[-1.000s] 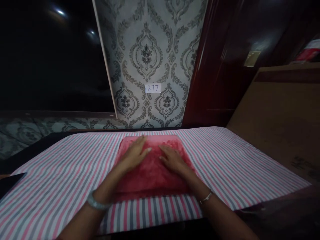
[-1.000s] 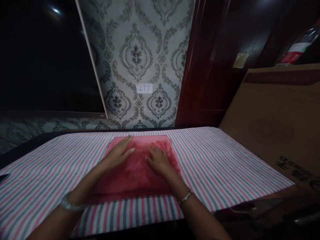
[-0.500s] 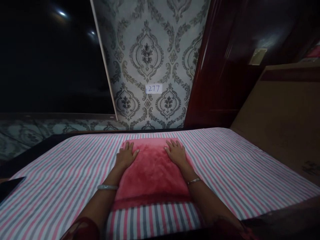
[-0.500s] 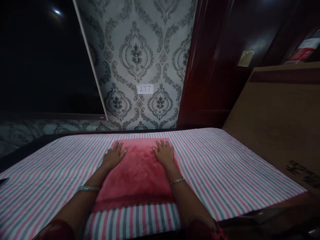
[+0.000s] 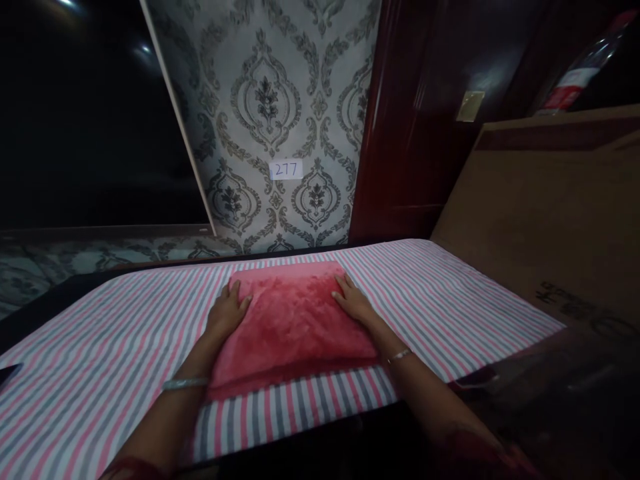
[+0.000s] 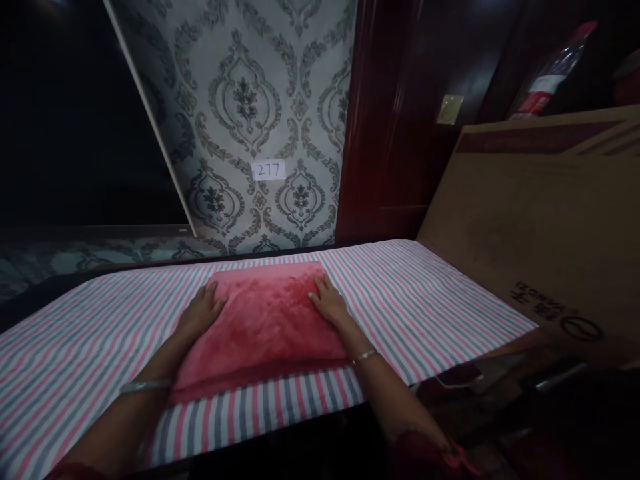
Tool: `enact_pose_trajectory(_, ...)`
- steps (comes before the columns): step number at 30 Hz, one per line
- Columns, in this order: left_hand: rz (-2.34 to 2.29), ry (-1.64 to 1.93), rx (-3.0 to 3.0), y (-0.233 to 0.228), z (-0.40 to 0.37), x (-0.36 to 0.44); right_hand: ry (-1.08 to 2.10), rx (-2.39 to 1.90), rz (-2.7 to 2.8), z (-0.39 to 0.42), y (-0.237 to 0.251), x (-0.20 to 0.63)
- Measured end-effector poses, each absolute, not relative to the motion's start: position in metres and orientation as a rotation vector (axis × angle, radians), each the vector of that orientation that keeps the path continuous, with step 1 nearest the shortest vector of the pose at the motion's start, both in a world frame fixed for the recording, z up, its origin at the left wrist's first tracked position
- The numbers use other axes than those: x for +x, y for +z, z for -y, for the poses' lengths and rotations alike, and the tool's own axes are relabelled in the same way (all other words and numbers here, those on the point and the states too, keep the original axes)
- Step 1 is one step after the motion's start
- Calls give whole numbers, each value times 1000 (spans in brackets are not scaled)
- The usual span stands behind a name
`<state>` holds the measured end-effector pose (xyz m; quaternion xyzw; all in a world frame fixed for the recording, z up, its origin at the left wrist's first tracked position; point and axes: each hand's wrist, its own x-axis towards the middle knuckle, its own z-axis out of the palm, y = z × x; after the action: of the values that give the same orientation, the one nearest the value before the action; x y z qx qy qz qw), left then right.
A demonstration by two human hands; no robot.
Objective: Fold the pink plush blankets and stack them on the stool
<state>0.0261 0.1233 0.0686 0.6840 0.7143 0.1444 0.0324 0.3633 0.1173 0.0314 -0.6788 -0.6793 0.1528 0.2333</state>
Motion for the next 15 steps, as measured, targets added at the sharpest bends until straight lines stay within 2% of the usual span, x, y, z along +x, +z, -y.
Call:
enact_pose_trajectory(7, -2059, 813, 1776, 55, -78, -1, 557, -1535, 1597, -68, -13, 391)
enact_pose_trajectory(12, -1825, 963, 1156, 52, -70, -20, 1011, -1315, 1187, -65, -7, 396)
enact_pose_trajectory(15, -1678, 1060, 958, 53, -71, -20, 1215, -1185, 1124, -69, 7, 393)
